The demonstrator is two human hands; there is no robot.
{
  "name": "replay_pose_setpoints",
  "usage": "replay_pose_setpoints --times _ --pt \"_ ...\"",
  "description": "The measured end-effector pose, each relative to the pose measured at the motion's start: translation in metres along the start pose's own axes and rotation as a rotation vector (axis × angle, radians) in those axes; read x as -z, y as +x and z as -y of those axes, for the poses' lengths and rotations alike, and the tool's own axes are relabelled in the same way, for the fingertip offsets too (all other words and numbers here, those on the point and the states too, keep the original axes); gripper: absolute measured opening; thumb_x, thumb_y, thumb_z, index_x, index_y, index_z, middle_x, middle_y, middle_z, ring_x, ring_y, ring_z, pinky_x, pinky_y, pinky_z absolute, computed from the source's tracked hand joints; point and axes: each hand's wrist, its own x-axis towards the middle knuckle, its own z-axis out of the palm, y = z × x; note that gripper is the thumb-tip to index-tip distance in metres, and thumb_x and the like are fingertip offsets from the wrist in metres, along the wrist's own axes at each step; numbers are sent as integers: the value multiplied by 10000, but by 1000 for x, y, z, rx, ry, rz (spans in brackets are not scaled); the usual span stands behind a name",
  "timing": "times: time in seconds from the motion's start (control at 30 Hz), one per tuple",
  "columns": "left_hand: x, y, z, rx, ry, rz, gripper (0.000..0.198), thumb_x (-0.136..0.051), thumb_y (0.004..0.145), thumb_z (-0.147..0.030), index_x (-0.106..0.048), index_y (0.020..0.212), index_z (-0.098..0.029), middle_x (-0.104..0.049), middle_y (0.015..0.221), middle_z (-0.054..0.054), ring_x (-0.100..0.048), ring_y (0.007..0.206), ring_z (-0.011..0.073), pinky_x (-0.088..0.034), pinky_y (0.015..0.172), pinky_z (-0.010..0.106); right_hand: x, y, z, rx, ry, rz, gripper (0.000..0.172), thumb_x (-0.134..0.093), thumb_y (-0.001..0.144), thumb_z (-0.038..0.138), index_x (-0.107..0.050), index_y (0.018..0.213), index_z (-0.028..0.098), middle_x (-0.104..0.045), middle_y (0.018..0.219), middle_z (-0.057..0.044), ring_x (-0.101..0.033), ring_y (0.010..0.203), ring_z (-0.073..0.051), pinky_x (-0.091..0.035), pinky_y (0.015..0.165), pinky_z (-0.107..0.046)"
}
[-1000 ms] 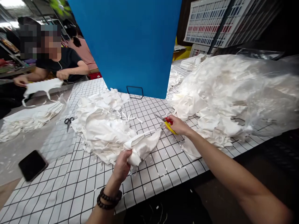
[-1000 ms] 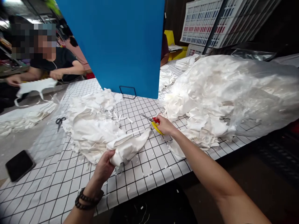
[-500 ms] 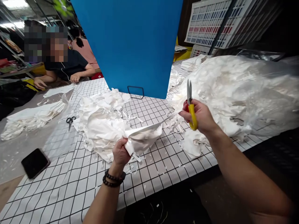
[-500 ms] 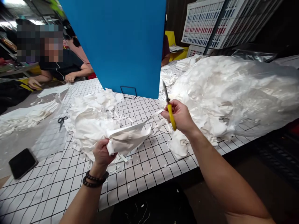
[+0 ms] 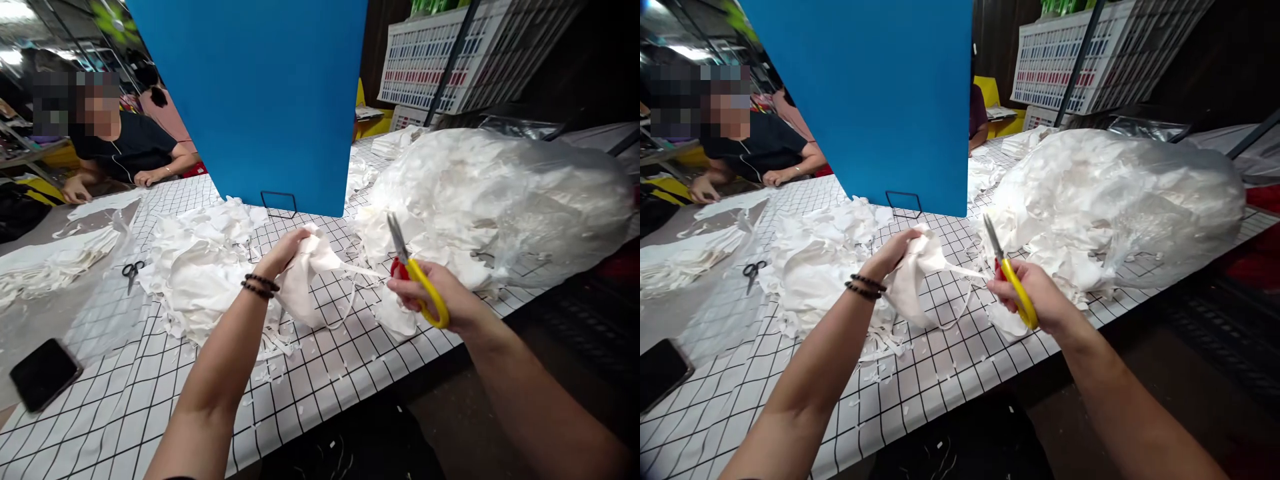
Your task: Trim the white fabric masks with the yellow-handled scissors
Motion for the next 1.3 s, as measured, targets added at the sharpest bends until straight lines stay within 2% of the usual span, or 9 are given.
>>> replay_pose_setpoints --times 0.13,0.37,0.47,0.63,0.83,1.0,1.1,1.2,1.3 --pt "-25 -3 13 94 104 21 146 -683 724 -157 -617 854 -153 -662 933 89 -617 863 203 -472 707 284 -15 -6 -41 -87 -12 -100 370 -829 596 354 -515 708 194 -508 505 75 -402 389 -60 -290 377 -192" --pt "-59 -112 83 454 -51 394 470 -586 824 -558 -688 747 -106 -702 749 126 -537 480 119 -424 441 242 -26 -22 -78 -59 79 -230 398 -832 597 350 -486 734 210 -494 546 87 -403 415 -60 -319 390 -193" --pt "-76 -134 105 530 -402 351 481 -617 801 -577 -686 922 -117 -698 940 121 -375 420 19 -290 377 156 -32 -39 -83 -56 11 -195 375 -820 631 344 -501 779 212 -516 594 83 -390 422 -53 -315 390 -188" --pt "-74 -148 111 475 -574 224 433 -698 770 -505 -663 980 -128 -668 1020 98 -215 425 -14 -171 369 133 -26 -52 -92 -71 -273 -98 296 -776 696 338 -515 765 219 -614 683 30 -514 531 -107 -414 477 -221" --pt "-43 -173 98 414 -501 166 366 -741 757 -407 -677 986 -129 -663 825 37 -275 424 -2 -249 392 140 -26 -8 -80 282 -441 -76 223 -702 764 290 -559 928 245 -664 1125 -64 -608 749 -158 -514 671 -296" --pt "-30 -172 96 286 -306 159 362 -664 798 -478 -684 868 -124 -624 710 21 -345 434 44 -328 413 190 -57 29 -89 338 -236 70 335 -795 644 278 -557 875 226 -694 883 -20 -631 703 -162 -531 646 -287" --pt "-24 -168 97 165 -102 54 322 -627 835 -452 -707 878 -144 -630 848 57 -452 516 77 -390 483 221 -68 38 -99 335 -93 -77 333 -771 688 314 -508 875 232 -694 838 -12 -657 759 -173 -539 726 -311" --pt "-23 -165 95 -61 72 -129 225 -645 838 -381 -724 815 -172 -553 1176 101 -585 917 176 -470 733 272 -75 39 -105 311 -71 -69 337 -761 714 337 -487 881 233 -694 860 -18 -661 777 -165 -534 769 -319" --pt "-26 -161 94 -133 17 -81 226 -612 868 -372 -704 805 -175 -507 1327 97 -600 939 172 -474 773 285 -78 35 -107 261 -62 -10 339 -760 714 364 -488 864 226 -689 840 -15 -658 731 -157 -537 724 -304"
